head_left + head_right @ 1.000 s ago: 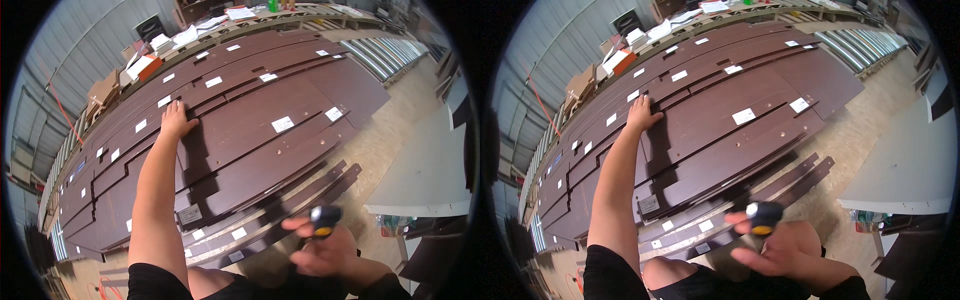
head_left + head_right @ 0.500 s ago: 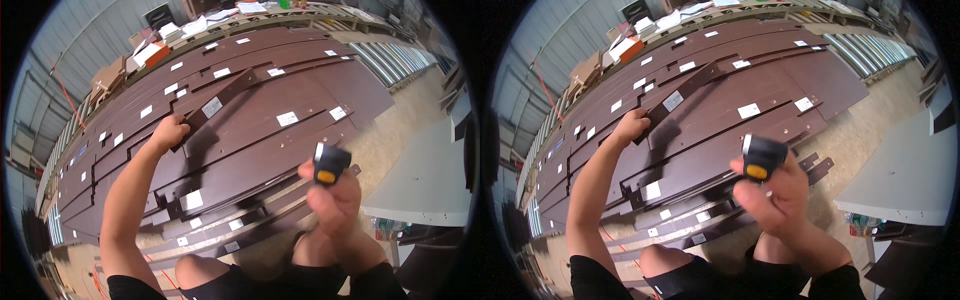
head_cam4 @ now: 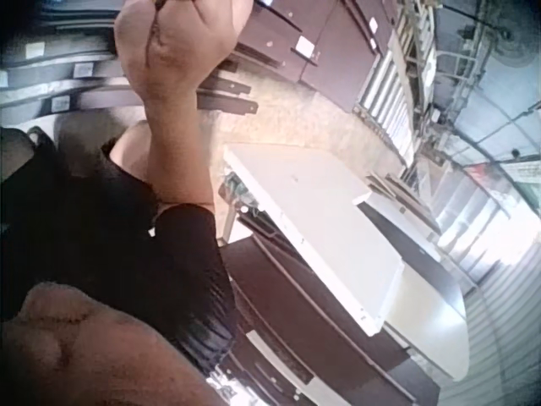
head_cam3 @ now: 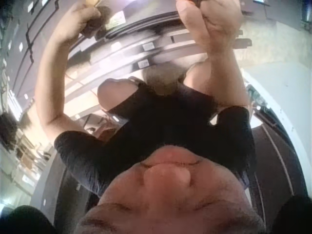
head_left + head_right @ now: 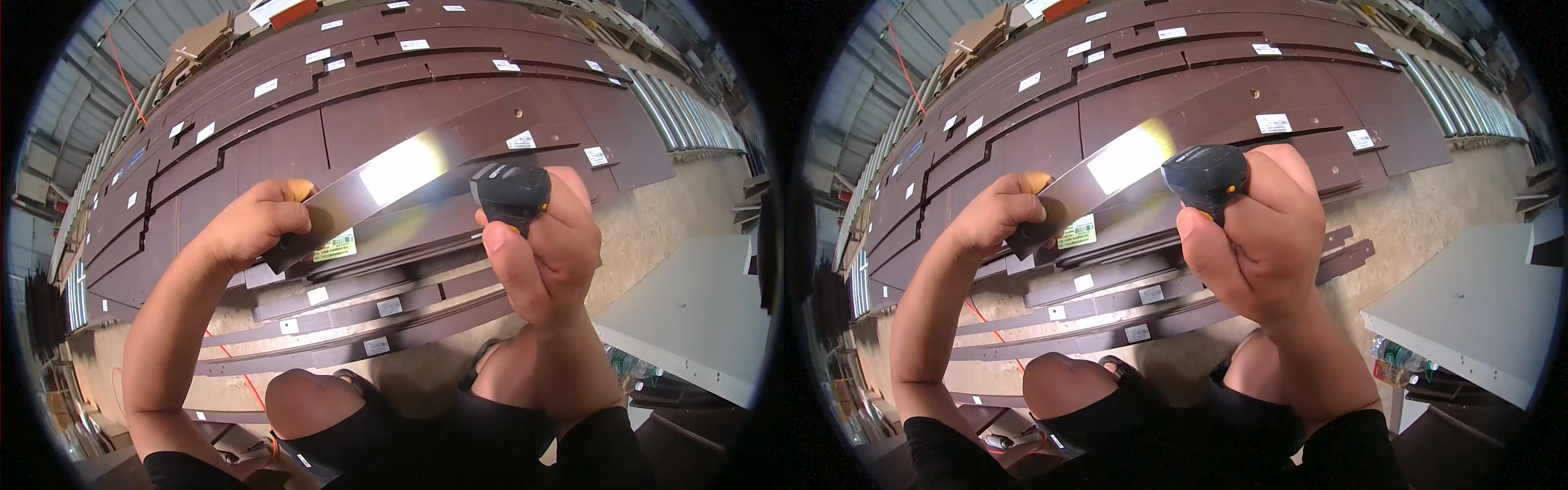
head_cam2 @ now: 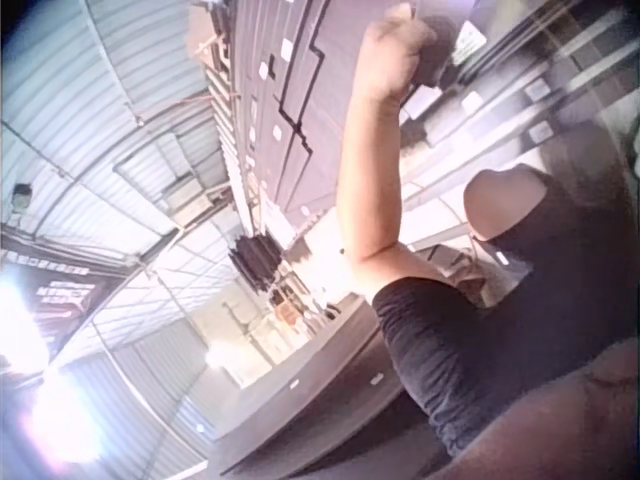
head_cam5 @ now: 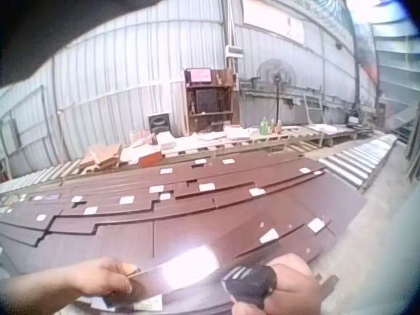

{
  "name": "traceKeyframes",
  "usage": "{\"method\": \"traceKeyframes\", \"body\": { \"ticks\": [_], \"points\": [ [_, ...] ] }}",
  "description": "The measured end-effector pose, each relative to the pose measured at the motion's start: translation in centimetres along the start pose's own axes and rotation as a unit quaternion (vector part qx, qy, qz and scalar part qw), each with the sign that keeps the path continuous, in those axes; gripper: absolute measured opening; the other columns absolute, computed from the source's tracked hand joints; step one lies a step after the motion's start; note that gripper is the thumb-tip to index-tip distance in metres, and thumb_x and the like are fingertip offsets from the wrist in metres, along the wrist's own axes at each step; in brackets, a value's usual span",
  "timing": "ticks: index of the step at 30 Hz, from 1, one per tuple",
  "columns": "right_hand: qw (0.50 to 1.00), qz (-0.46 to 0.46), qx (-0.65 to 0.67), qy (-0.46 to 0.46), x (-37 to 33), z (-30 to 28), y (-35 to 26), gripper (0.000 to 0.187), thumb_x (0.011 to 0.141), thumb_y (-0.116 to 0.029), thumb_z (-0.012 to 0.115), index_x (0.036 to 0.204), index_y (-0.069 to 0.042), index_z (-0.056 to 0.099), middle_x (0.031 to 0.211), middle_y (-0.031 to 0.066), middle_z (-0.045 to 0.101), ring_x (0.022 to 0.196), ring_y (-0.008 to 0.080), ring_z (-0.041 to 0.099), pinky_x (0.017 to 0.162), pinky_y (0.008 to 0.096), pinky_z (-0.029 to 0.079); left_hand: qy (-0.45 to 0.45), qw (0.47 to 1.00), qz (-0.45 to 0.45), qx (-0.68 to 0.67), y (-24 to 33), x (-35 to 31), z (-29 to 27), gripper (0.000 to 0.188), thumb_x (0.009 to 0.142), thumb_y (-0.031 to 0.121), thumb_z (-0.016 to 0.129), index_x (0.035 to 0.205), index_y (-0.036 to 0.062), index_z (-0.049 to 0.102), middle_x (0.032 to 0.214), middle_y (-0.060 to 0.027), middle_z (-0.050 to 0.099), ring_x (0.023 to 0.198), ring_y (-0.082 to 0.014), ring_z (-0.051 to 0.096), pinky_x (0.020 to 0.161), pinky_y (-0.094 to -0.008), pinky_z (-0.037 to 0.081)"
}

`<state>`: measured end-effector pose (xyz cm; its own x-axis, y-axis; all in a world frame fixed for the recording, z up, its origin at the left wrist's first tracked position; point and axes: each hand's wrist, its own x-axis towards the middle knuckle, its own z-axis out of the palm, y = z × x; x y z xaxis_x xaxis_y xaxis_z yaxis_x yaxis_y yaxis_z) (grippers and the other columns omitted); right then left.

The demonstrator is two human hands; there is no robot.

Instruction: Using a handheld industrial scanner to record barcodes on wooden furniture components stacked on a pallet.

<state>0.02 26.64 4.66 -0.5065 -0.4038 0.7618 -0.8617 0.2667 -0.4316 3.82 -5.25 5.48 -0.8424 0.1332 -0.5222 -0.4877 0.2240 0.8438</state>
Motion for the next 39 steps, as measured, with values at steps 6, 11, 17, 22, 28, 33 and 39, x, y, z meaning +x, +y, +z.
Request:
{"method": "traceKeyframes", "body": {
  "ticks": [6,11,17,22,28,33,39],
  "points": [
    [0.999,-0.009,-0.011,-0.033,0.1,0.0,-0.6,0.019,0.083,-0.014,0.064,0.083,0.003,0.071,0.091,0.0125,0.068,0.086,0.0274,0.058,0.077,0.0371,0.045,-0.001,1.000,0.012,-0.003,-0.6,-0.6,-0.4,0.039,0.075,0.007,0.053,0.109,-0.0091,0.062,0.085,-0.0161,0.069,0.069,-0.0211,0.068,0.066,-0.0313,0.056],
    [0.998,0.001,0.039,0.038,0.0,0.7,-0.7,0.012,0.079,-0.014,0.072,0.081,-0.001,0.072,0.085,0.0113,0.069,0.078,0.0281,0.060,0.071,0.0361,0.046,0.003,1.000,0.014,-0.015,-0.9,-1.0,-0.6,0.037,0.076,0.007,0.053,0.108,-0.0086,0.063,0.084,-0.0152,0.069,0.070,-0.0205,0.068,0.065,-0.0312,0.056],
    [0.999,0.000,0.025,0.038,-0.1,1.4,-0.2,0.014,0.080,-0.014,0.072,0.082,-0.001,0.072,0.087,0.0120,0.069,0.079,0.0276,0.061,0.072,0.0358,0.046,0.007,0.999,0.020,-0.026,-1.3,-1.3,-0.8,0.033,0.078,0.007,0.054,0.107,-0.0078,0.065,0.084,-0.0140,0.068,0.070,-0.0195,0.068,0.065,-0.0308,0.057],
    [0.999,-0.001,0.020,0.043,-0.2,2.0,0.2,0.015,0.079,-0.014,0.073,0.083,0.000,0.073,0.088,0.0124,0.069,0.080,0.0274,0.061,0.074,0.0355,0.046,0.009,0.999,0.022,-0.025,-1.3,-1.4,-1.1,0.034,0.078,0.007,0.054,0.106,-0.0078,0.064,0.083,-0.0147,0.068,0.068,-0.0202,0.067,0.064,-0.0311,0.056],
    [0.998,0.015,0.057,0.015,-1.2,2.7,0.6,0.019,0.077,-0.020,0.078,0.075,-0.003,0.069,0.089,0.0129,0.066,0.081,0.0300,0.059,0.070,0.0402,0.046,0.036,0.994,0.049,0.089,-0.7,-1.4,-1.1,0.057,0.074,0.035,0.082,0.109,-0.0056,0.066,0.089,-0.0042,0.065,0.084,-0.0130,0.059,0.074,-0.0293,0.047],
    [0.977,-0.006,0.214,-0.025,-2.9,4.9,-2.0,0.033,0.069,-0.027,0.082,0.065,-0.005,0.058,0.087,0.0128,0.059,0.085,0.0334,0.058,0.072,0.0439,0.047,0.093,0.981,0.139,0.099,-0.1,-1.1,1.3,0.091,0.055,0.029,0.096,0.129,-0.0040,0.054,0.111,-0.0073,0.063,0.105,-0.0182,0.059,0.096,-0.0299,0.044],
    [0.943,-0.053,0.325,-0.053,-4.6,7.1,-4.3,0.032,0.068,-0.029,0.081,0.062,-0.005,0.060,0.091,0.0101,0.059,0.092,0.0312,0.056,0.078,0.0451,0.047,0.141,0.967,0.144,0.154,-0.1,-0.8,2.0,0.081,0.063,0.033,0.090,0.125,-0.0054,0.056,0.111,-0.0068,0.063,0.103,-0.0153,0.059,0.092,-0.0281,0.046]
  ]
}}
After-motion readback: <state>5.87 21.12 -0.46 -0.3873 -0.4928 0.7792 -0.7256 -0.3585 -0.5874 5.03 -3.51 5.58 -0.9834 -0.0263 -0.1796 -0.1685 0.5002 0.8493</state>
